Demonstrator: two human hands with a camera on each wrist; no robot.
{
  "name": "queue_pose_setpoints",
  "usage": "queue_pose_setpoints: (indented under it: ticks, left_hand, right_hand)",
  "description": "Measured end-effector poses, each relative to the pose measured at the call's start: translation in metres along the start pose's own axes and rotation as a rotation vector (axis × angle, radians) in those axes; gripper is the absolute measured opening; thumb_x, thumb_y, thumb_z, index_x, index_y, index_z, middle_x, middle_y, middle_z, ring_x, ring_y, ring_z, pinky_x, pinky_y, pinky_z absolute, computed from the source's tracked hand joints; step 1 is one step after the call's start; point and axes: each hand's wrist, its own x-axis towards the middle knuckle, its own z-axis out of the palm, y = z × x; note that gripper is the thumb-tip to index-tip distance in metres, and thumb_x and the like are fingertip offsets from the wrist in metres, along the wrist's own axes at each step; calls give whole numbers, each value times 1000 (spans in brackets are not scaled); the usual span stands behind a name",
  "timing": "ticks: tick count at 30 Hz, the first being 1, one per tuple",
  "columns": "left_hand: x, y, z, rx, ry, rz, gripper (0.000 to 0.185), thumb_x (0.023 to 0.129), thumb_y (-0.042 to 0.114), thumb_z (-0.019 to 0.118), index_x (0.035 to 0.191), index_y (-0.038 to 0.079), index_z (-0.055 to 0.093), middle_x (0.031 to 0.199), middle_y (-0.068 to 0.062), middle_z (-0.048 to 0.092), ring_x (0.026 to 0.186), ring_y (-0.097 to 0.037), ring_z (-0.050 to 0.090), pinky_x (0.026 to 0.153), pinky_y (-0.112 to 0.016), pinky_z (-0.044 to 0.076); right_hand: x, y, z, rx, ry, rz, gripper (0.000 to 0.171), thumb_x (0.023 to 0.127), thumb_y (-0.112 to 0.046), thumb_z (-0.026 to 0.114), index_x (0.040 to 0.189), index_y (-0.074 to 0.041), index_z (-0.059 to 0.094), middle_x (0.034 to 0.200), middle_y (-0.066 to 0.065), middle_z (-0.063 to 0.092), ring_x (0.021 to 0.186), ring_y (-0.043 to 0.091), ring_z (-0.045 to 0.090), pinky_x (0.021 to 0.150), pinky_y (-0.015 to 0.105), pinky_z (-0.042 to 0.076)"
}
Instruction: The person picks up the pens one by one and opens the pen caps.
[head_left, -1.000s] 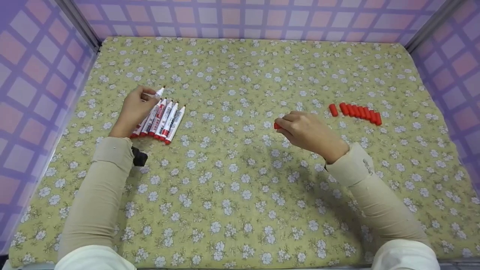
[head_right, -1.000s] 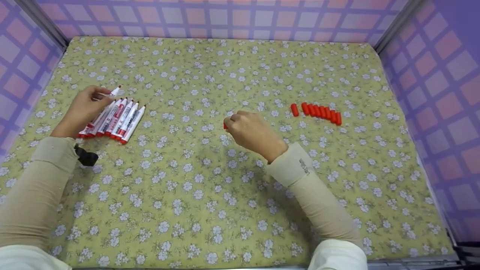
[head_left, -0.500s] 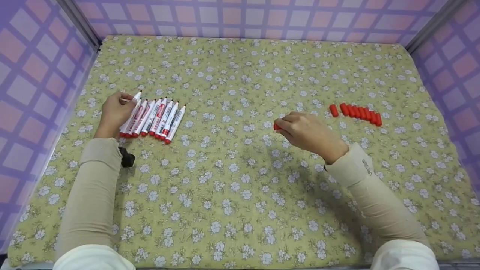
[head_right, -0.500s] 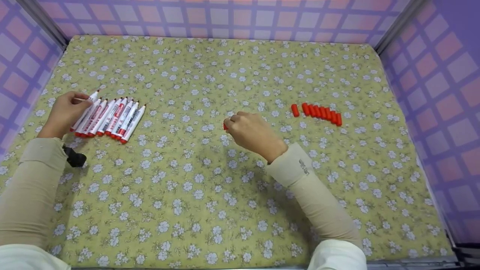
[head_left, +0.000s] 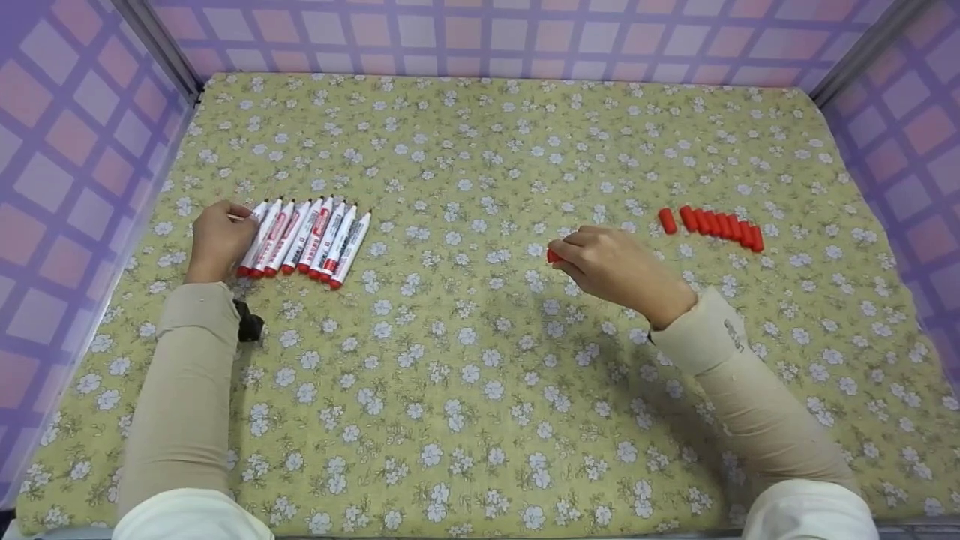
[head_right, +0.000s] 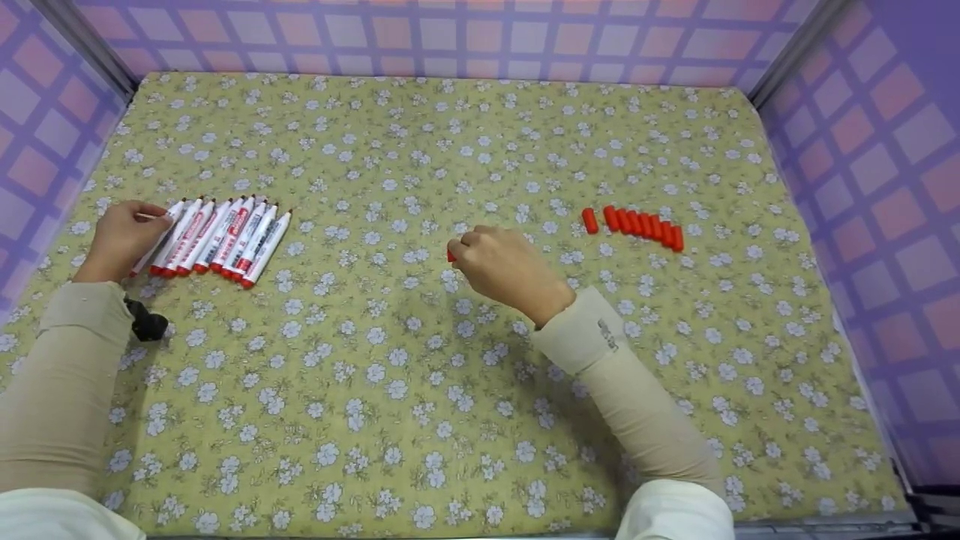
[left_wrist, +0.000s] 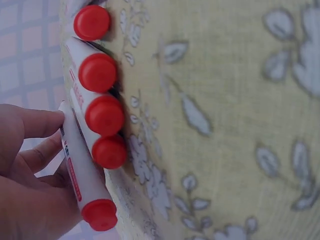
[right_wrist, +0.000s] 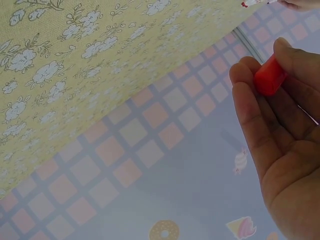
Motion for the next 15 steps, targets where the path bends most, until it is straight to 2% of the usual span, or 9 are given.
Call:
queue_pose_setpoints:
  ticks: [11, 15]
  left_hand:
    - [1, -7, -4, 51, -34, -52, 46, 97, 21, 43, 132, -8, 47, 125, -28, 49, 100, -32, 50, 78, -37, 43]
    - [2, -8, -4, 61, -30, -44, 45, 98, 22, 43, 131, -8, 48, 126, -30, 49, 100, -33, 50, 78, -38, 43]
  right_hand:
    - [-1, -1, 0, -5, -2, -1, 15, 92, -10, 63, 99, 0, 72, 84, 11, 72, 72, 23, 66, 66, 35, 55]
    - [-1, -2, -1, -6, -5, 3, 16, 94, -11, 62, 99, 0, 72, 84, 11, 72, 72, 23, 66, 66, 35, 55]
